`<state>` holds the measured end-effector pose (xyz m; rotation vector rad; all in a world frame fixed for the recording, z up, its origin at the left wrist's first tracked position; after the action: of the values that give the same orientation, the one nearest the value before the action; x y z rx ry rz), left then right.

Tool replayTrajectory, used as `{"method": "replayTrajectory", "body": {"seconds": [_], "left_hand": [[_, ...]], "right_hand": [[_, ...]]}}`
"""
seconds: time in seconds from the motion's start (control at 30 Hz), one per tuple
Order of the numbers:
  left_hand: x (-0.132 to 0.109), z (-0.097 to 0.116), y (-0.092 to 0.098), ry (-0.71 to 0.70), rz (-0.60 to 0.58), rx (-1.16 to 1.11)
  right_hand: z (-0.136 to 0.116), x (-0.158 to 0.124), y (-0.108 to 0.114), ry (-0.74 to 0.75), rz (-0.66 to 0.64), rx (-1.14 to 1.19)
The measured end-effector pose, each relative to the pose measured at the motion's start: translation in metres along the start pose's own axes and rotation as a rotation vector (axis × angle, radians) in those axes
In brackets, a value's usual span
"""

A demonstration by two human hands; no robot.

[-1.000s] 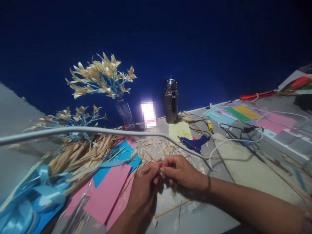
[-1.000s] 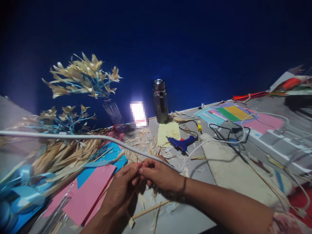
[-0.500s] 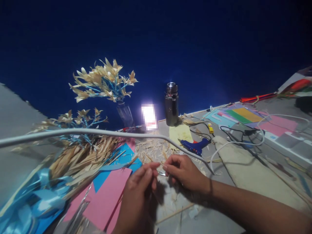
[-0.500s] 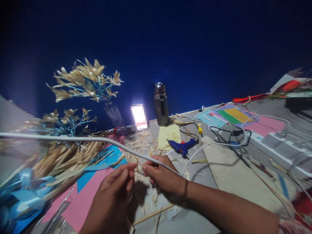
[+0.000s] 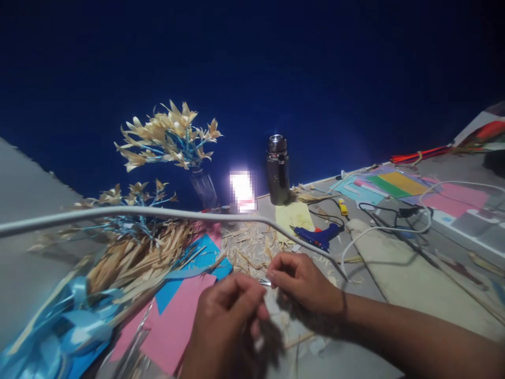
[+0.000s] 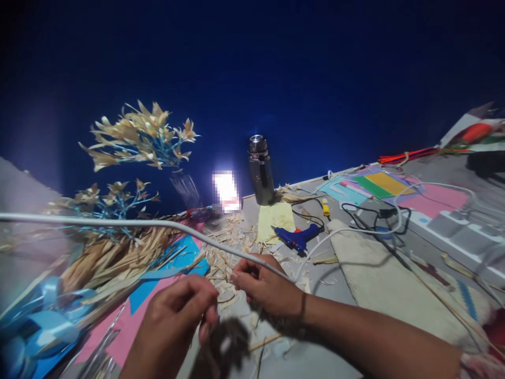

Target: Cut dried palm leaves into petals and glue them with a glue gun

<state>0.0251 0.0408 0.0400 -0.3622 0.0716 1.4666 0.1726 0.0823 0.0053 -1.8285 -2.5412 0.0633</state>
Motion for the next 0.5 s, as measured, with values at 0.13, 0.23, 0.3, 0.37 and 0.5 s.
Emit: {"method": "replayTrajectory", "body": {"seconds": [0.13, 0.23, 0.3, 0.37, 0.5], "left_hand": [[0.029, -0.007, 0.002, -0.086, 0.123, -0.045], [0.037, -0.012, 0.008, -0.249, 0.137, 0.176], [0.039, -0.013, 0.011, -0.354, 0.137, 0.305], [0.041, -0.015, 0.012, -0.425, 0.121, 0.415], [0.042, -0.018, 0.014, -0.514, 0.14, 0.603]], "right_hand": [[-0.003, -0.001, 0.005, 0.081, 0.07, -0.107], [-0.007, -0.001, 0.005, 0.15, 0.069, -0.211], [-0.008, -0.001, 0.003, 0.184, 0.056, -0.298], [-0.006, -0.002, 0.001, 0.211, 0.044, -0.366], [0.0, -0.002, -0.001, 0.219, 0.037, -0.449]]}}
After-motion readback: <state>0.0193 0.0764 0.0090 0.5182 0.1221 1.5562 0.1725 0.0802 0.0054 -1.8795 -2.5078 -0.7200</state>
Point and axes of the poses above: each hand's wrist, its own x-axis towards the middle knuckle, its own y-axis out of the back of the hand, z = x × y, the point moved 6 cm from there along x, towards the middle knuckle, and after that the axes turned 2 degrees about -z, right-handed, at the moved point
